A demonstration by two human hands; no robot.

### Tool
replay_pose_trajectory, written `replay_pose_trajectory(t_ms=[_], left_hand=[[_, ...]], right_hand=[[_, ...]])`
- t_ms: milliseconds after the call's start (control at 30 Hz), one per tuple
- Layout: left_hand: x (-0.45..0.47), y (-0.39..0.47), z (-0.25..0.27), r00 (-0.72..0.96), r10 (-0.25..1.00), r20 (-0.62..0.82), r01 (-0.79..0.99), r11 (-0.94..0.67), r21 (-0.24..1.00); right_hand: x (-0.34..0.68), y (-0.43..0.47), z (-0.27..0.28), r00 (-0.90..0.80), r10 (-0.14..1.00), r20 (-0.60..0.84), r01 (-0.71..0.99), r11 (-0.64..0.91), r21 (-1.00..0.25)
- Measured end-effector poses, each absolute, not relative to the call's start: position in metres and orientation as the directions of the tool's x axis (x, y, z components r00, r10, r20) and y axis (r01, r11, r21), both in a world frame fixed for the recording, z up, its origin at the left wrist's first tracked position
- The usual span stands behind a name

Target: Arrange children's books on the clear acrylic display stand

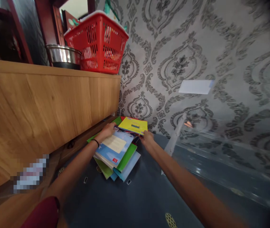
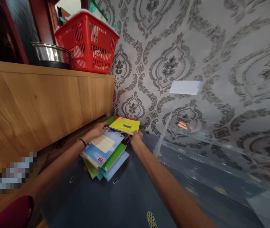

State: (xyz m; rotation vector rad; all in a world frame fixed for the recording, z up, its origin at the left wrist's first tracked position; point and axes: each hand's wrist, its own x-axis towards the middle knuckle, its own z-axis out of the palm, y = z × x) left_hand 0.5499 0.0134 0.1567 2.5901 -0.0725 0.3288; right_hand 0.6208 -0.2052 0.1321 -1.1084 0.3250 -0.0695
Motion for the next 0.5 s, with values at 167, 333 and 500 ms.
replay_pose_trajectory(t_ms=[167,333,500], left_hand=[[0.516,0.033,0.155,0.986,0.065,0.157,0.007,-0.938,0.347],[0.494,0.021,0.157,0.986,0.083,0.147,0.047,-0.971,0.233],[0.477,0.015,0.159,0.984,0.031,0.175,0.005,-0.989,0.148]], right_hand=[[0.63,-0.21,0.123,0.961,-0.208,-0.182,-0.101,0.35,-0.931],[0.623,-0.212,0.124,0.969,-0.18,-0.167,-0.109,0.294,-0.95],[0.631,-0.198,0.141,0.969,-0.227,-0.1,-0.028,0.301,-0.953]])
